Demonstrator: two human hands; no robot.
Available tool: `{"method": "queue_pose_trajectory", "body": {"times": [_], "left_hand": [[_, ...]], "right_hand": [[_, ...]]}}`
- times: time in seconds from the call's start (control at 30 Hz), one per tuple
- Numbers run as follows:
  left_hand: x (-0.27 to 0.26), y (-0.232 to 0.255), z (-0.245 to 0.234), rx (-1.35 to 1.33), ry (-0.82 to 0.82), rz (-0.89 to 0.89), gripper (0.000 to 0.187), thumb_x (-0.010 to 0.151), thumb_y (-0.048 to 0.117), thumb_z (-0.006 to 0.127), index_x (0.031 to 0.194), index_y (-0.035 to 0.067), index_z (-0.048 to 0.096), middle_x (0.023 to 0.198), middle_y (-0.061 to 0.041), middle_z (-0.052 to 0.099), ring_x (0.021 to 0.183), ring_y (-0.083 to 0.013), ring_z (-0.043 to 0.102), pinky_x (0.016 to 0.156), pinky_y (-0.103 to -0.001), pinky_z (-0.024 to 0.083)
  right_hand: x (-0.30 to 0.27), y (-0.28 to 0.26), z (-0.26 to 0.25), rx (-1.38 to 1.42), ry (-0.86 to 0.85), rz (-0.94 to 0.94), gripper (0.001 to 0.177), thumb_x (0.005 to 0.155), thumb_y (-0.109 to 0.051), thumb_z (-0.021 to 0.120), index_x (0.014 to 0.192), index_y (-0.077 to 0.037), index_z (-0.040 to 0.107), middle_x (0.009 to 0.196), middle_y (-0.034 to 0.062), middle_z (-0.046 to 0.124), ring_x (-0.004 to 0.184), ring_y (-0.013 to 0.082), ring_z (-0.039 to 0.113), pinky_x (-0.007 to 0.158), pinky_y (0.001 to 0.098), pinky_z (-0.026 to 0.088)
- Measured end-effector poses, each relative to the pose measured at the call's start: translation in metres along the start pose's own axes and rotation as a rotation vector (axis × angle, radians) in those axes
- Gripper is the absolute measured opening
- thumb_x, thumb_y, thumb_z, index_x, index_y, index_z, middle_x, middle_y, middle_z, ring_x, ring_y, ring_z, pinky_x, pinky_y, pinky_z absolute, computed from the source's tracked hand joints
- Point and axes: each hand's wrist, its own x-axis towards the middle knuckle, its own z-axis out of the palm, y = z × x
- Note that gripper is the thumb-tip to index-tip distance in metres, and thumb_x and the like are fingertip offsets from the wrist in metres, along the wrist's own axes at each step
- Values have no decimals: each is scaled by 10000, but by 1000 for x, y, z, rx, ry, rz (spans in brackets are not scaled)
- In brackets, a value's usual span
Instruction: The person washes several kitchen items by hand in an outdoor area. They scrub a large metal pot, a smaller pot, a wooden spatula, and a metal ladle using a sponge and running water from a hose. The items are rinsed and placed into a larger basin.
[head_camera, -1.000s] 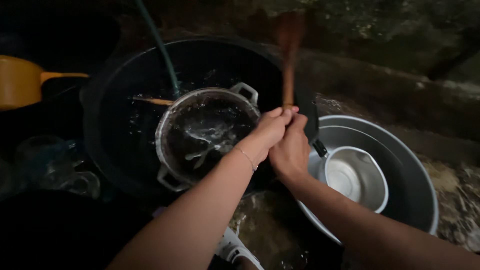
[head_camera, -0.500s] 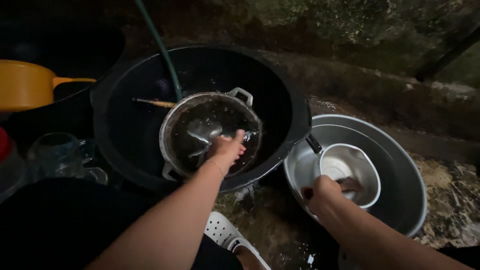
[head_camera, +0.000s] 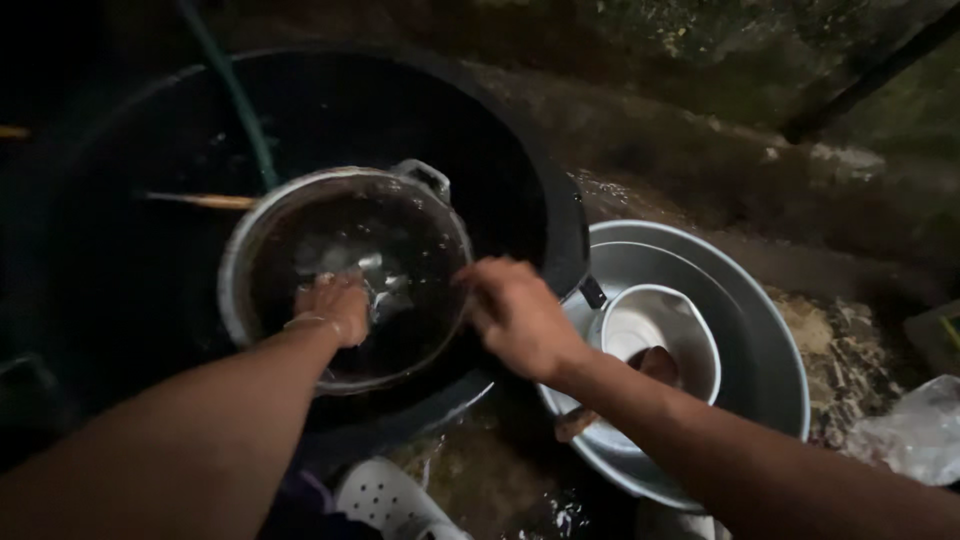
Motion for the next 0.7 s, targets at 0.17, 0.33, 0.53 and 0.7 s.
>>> {"method": "queue_pose_trajectory", "body": {"times": [0.17, 0.33, 0.53, 0.7], "left_hand": [[43, -12, 34, 113, 96, 82, 593, 938, 56, 500, 1498, 43, 306, 1705, -119, 189, 1460, -377, 228, 1160, -454, 257], [55, -5, 52, -271, 2, -137, 455, 1133, 295, 333, 1442, 5, 497, 1514, -225, 488, 1434, -390, 421, 1232, -487, 277], [47, 26, 30, -617, 281, -17, 282, 939, 138, 582, 1202, 84, 668, 1243, -252, 656, 1202, -444, 611, 1010, -517, 500], [32, 42, 28, -836, 317, 114, 340, 896, 197, 637, 1213, 94, 565, 1159, -206, 688, 1125, -398, 661, 964, -505, 508]], "right_hand": [[36, -11, 10, -292, -546, 36, 339, 917, -345, 571, 1218, -226, 671, 975, 14, 791, 899, 226, 768, 858, 394, 578], [52, -19, 17, -420, -637, 256, 384, 937, -464, 584, 1258, -275, 677, 1029, 41, 771, 972, 240, 744, 920, 408, 571], [84, 11, 55, 392, -471, 813, 525, 989, -577, 536, 1413, -271, 486, 1412, 133, 570, 1269, 324, 579, 1044, 491, 470], [118, 74, 141, 1374, -423, 909, 426, 986, -420, 565, 1224, -70, 614, 1416, 170, 557, 1241, 318, 586, 1001, 485, 531]]}}
